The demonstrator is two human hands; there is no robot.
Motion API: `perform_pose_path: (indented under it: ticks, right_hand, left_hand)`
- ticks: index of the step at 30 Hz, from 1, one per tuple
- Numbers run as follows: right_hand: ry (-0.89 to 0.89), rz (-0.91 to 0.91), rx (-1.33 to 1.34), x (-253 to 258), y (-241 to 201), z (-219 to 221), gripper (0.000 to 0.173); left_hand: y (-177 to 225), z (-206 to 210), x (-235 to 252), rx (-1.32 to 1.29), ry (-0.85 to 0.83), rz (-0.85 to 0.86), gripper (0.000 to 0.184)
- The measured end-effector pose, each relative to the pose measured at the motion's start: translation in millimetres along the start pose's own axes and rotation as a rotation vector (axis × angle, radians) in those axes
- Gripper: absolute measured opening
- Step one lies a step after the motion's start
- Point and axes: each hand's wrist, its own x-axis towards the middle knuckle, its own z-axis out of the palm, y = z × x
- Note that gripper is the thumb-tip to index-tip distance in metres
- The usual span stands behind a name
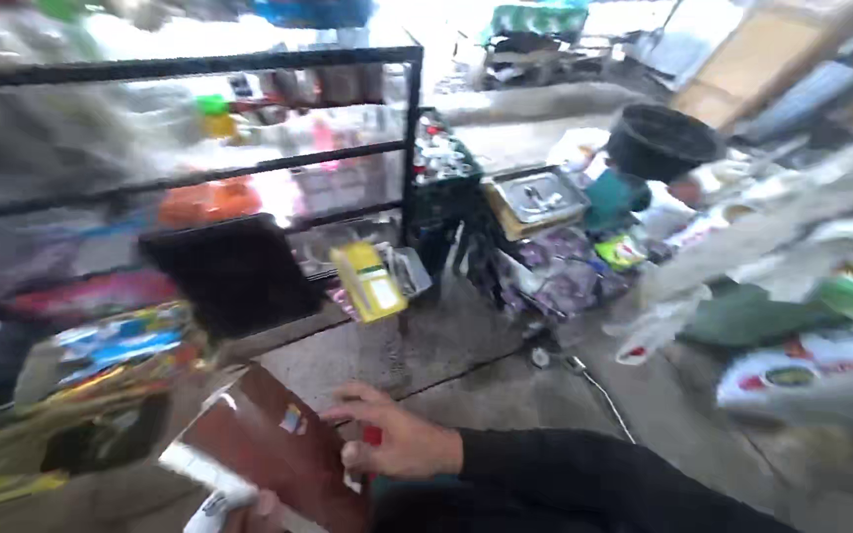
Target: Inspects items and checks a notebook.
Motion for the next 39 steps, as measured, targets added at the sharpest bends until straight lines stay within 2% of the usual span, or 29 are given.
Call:
perform_pose_path:
  ticks: [3, 4, 5, 6, 8, 11, 15, 20, 22, 25, 28, 30, 32, 33, 35, 36, 39]
  right_hand:
    - [-0.010, -0.028, 0.211, -48, -19, -39, 0.100]
    - [0.051, 0.000, 0.296, -64, -23, -47, 0.100]
    - [0.121, 0.016, 0.382, -78, -22, -55, 0.092]
    - [0.208, 0.034, 0.490, -91, -18, -63, 0.076]
    - [0.418, 0.110, 0.751, -114, -10, -84, 0.053]
    - [0.674, 0.133, 1.043, -145, 1, -129, 0.051]
    - [0.973, 0.127, 1.132, -193, 22, -193, 0.042]
    - [1.065, 0.202, 1.121, -248, 62, -282, 0.047]
    - [1.092, 0.308, 1.071, -261, 83, -327, 0.047]
    - [1.173, 0.561, 0.873, -275, 137, -404, 0.044]
    - [1.098, 0.794, 0.558, -278, 196, -490, 0.049]
    - [0.983, 0.801, 0.333, -277, 229, -541, 0.046]
    - [0.890, 0.734, 0.111, -269, 259, -592, 0.037]
    - [0.852, 0.725, 0.011, -267, 274, -613, 0.040]
    - [0.814, 0.744, -0.205, -264, 290, -634, 0.043]
    - [0.837, 0.757, -0.321, -265, 291, -629, 0.046]
    - [0.901, 0.835, -0.659, -272, 288, -577, 0.073]
  left_hand:
    - [17, 60, 9, 0.017, -0.250, 0.118, 0.036]
    - [22, 82, 11, -0.061, -0.309, 0.116, 0.035]
    - [26, 104, 15, -0.188, -0.358, 0.107, 0.032]
    - [29, 123, 19, -0.301, -0.403, 0.082, 0.030]
    - [40, 154, 29, -0.437, -0.488, 0.022, 0.029]
    - [51, 187, 47, -0.469, -0.566, -0.014, 0.029]
    - [45, 239, 66, -0.310, -0.622, -0.053, 0.024]
    - [17, 344, 62, -0.125, -0.791, -0.147, 0.026]
    - [5, 396, 54, -0.092, -0.833, -0.171, 0.027]
    - [-14, 477, 36, -0.041, -0.851, -0.216, 0.028]
    - [-26, 559, 22, 0.015, -0.820, -0.282, 0.029]
    - [-29, 605, 15, 0.066, -0.795, -0.365, 0.029]
    - [-32, 642, 9, 0.130, -0.745, -0.465, 0.029]
    - [-36, 656, 4, 0.158, -0.720, -0.528, 0.030]
    - [-45, 675, -10, 0.210, -0.659, -0.650, 0.032]
    - [-48, 679, -16, 0.221, -0.624, -0.702, 0.033]
    - [-47, 683, -26, 0.200, -0.538, -0.804, 0.040]
